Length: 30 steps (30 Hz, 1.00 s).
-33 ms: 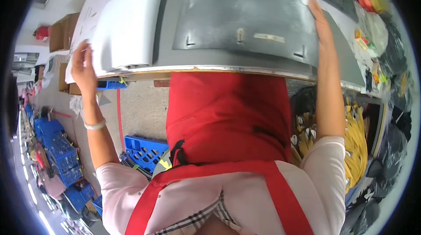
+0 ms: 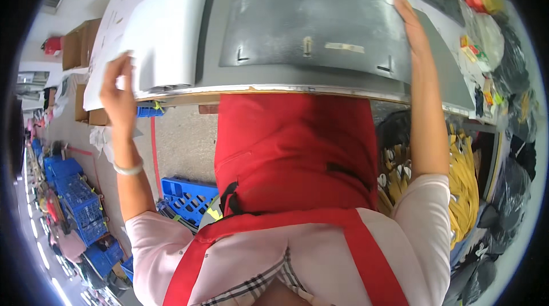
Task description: The person repeatedly wipes a large grey rectangular panel on a workbench using a small white pad. They systematically rub the surface, occasionally lifting the panel to wipe underneath or repositioning it on the table.
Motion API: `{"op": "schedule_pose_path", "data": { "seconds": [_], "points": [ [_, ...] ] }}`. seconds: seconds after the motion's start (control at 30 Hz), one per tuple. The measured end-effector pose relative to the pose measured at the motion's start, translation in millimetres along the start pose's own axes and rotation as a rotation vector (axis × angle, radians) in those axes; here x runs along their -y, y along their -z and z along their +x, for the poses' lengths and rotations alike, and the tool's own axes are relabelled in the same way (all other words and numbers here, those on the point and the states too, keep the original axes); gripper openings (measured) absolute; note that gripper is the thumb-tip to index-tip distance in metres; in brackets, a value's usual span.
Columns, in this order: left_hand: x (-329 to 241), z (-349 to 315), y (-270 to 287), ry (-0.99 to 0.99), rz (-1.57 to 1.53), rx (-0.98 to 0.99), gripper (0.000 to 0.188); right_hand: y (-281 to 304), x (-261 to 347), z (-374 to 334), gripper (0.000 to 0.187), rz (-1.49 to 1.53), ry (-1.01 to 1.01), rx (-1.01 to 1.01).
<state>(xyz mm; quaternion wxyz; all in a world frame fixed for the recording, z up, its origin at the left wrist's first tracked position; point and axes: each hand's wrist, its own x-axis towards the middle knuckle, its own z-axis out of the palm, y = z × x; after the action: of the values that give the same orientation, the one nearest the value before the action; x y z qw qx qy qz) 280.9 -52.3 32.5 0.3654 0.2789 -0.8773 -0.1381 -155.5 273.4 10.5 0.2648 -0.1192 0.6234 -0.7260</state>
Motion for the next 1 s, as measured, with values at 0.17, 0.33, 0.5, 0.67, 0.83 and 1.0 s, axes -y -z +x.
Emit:
{"op": "schedule_pose_path", "data": {
  "seconds": [0.17, 0.33, 0.5, 0.67, 0.83, 1.0],
  "points": [
    [-119, -22, -63, -0.352, -0.226, 0.417, 0.018, 14, -8, 26, 0.036, -0.438, 0.063, 0.085],
    [-110, -15, -107, -0.331, -0.112, 0.482, 0.026, 33, -19, 29, 0.025, -0.681, 0.216, -0.087],
    [-109, -19, -109, -0.308, -0.079, 0.582, 0.034, 37, -30, 9, 0.025, -0.658, 0.188, 0.036],
    [-114, -21, -103, -0.235, -0.117, 0.663, 0.033, 44, -38, 8, 0.025, -0.595, 0.188, 0.064],
    [-113, -32, -108, -0.26, -0.143, 0.602, 0.026, 60, -44, 12, 0.026, -0.485, 0.182, 0.089],
    [-114, -35, -110, -0.271, -0.167, 0.528, 0.022, 63, -42, 6, 0.023, -0.442, 0.167, 0.116]
  ]
}}
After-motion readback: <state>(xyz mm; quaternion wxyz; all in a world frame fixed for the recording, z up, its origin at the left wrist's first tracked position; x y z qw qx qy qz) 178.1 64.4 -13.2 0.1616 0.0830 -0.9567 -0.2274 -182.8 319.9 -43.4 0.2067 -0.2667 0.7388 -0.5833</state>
